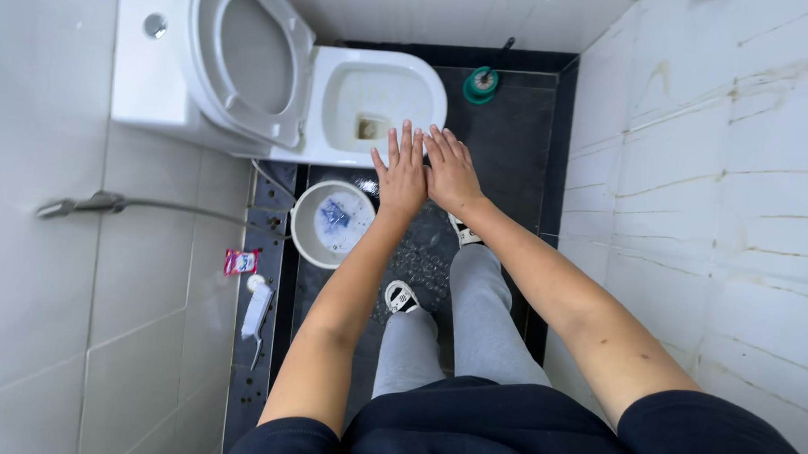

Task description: The person pours a cleaning agent from a sachet into the toilet bowl and then scrubs the interior surfaces with a pink toilet brush. The person also briefly handles a green scrubber on the floor before focusing on scrubbing the toilet bowl.

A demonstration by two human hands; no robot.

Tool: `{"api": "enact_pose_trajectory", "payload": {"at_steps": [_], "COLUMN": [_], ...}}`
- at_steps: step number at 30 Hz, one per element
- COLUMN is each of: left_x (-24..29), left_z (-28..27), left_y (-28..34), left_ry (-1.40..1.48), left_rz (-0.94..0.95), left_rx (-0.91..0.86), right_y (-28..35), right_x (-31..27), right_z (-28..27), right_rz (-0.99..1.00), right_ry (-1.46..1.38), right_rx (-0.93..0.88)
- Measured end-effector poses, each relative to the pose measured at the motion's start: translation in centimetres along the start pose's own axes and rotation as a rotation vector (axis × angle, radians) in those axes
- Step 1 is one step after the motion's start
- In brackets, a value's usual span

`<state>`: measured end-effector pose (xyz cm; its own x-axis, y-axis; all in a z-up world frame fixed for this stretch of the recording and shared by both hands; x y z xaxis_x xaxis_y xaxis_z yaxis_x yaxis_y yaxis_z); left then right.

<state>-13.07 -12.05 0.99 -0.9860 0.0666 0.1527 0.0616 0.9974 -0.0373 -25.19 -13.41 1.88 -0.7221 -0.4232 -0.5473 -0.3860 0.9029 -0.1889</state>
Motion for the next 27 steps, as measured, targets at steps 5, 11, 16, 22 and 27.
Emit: {"api": "enact_pose_trajectory", "payload": {"at_steps": [5,11,16,22,27], "left_x": [4.0,7.9,9.2,8.9,9.0], "left_z": [4.6,8.6,12.5,17.8,21.0], "left_y": [-6.4,-14.4,-20.6,-24.8,-27.3], "left_ry": [-0.012,0.004,0.048,-0.049,-0.109], "left_rz": [0.067,0.026,-0.009,-0.035,-0.027], "left_rx": [-0.014,-0.074,-0.075,-0.202,-0.319], "right_y": [-2.4,-6.6,-10.6,-14.2,-16.6], "right_x": [7.6,17.0,23.4,31.9,36.9], "right_z": [-0.5,-0.2,0.0,3.3,7.5], "right_rz": [0.053,0.095,0.094,0.142,0.180], "right_ry": [0.069,0.059,0.079,0.067,0.140], "right_rx": [0.060,0.022,0.021,-0.053,-0.140]}}
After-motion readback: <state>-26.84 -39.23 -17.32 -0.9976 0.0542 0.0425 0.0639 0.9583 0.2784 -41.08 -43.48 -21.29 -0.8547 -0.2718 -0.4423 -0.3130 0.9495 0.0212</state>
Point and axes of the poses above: each hand's wrist, its own y-axis away from the middle knuckle, its own z-axis out of the palm, x = y × z, the point moved 3 cm from there along -y, towards the middle knuckle, and after that the axes turned 4 degrees about x, right-handed, at the moved point
